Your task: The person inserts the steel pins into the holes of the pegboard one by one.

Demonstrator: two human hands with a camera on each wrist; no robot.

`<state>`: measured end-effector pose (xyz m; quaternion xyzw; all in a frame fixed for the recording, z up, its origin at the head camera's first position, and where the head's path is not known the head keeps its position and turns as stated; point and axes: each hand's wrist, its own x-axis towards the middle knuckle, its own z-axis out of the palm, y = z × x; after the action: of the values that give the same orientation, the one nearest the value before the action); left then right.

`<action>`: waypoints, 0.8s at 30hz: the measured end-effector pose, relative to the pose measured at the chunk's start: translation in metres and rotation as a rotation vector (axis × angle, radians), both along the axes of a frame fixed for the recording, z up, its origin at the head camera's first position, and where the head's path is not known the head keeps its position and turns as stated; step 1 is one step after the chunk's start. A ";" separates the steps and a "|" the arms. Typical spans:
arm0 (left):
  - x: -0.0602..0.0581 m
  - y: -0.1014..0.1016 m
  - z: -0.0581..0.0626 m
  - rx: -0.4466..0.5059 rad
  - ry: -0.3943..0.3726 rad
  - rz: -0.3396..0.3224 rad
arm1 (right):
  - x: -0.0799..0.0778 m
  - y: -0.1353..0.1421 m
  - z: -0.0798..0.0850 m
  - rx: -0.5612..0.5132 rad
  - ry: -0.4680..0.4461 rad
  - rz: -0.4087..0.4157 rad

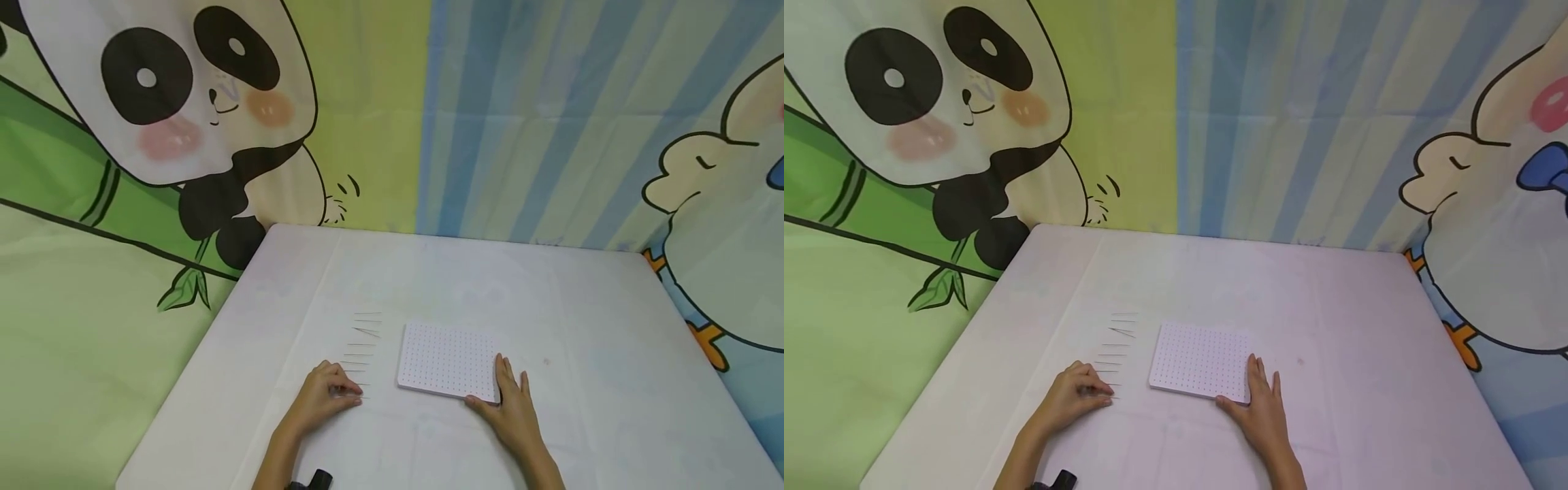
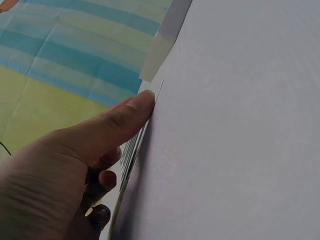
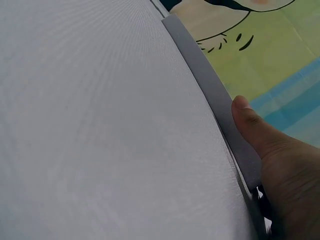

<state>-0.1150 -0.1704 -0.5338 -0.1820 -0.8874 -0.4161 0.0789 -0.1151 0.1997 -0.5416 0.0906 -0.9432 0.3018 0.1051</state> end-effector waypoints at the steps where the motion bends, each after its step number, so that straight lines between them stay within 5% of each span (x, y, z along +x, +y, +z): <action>1: -0.002 0.000 0.000 0.003 0.012 -0.005 | -0.001 0.000 0.000 0.000 0.010 -0.001; 24: -0.004 0.007 -0.008 0.034 0.059 -0.001 | 0.002 -0.003 0.000 0.024 0.022 -0.033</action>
<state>-0.1191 -0.1639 -0.5416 -0.1934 -0.8774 -0.4255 0.1078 -0.1134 0.1965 -0.5420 0.0795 -0.9469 0.2879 0.1192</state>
